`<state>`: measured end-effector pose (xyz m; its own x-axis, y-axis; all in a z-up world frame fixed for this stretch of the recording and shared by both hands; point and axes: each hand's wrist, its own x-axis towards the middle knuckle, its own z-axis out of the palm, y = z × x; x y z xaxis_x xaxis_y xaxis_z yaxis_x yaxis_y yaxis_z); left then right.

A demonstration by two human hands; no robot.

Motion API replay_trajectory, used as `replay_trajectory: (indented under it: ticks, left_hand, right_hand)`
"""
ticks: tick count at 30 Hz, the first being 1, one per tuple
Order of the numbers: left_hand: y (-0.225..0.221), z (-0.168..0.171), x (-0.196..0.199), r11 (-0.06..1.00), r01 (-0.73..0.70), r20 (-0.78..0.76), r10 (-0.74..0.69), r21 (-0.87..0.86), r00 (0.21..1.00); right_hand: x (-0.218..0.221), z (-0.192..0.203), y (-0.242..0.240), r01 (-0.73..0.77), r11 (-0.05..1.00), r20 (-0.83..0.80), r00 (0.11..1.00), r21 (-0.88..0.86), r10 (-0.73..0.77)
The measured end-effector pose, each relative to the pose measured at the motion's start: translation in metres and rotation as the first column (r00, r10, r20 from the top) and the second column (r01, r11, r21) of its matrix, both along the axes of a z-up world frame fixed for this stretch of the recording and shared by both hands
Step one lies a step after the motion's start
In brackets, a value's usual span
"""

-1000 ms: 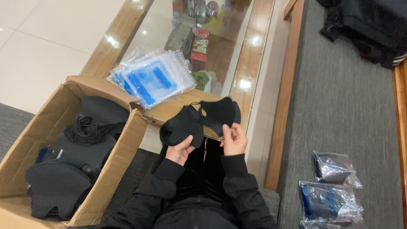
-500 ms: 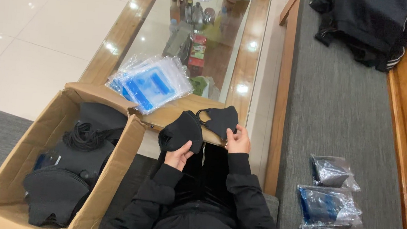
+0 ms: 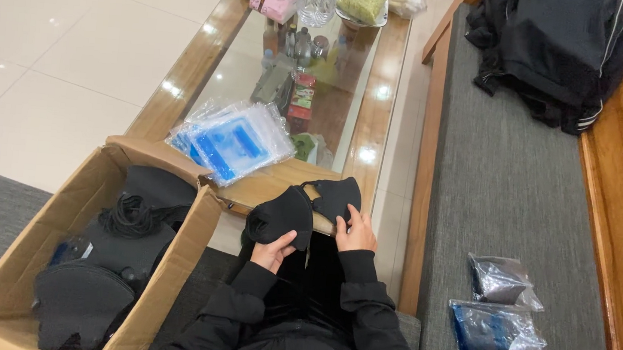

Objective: Inspecting and unfolding black face masks from a cardboard box on a table

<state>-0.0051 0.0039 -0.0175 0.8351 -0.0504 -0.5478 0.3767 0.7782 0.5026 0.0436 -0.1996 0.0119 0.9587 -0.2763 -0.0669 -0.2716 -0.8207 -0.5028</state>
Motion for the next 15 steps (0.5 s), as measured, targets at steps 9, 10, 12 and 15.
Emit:
replay_trajectory:
  ticks: [9,10,12,15]
  left_hand:
    - [-0.004,-0.017,0.004,1.000,0.002,-0.005,-0.002,-0.005,1.000]
    - [-0.006,-0.031,0.003,1.000,-0.004,0.007,0.004,0.013,1.000]
    - [-0.004,0.007,0.002,1.000,-0.001,0.005,0.001,-0.007,1.000]
    - [-0.002,0.052,-0.005,1.000,-0.007,0.016,0.008,-0.010,1.000]
  right_hand:
    - [-0.016,0.023,0.022,-0.091,0.992,0.316,0.947,0.090,0.058]
    - [-0.022,0.027,0.028,-0.161,0.978,0.452,0.888,0.130,0.087]
    - [-0.029,0.032,0.044,-0.204,0.958,0.419,0.902,0.202,0.104]
    - [-0.040,0.044,0.062,-0.285,0.914,0.340,0.923,0.287,0.181]
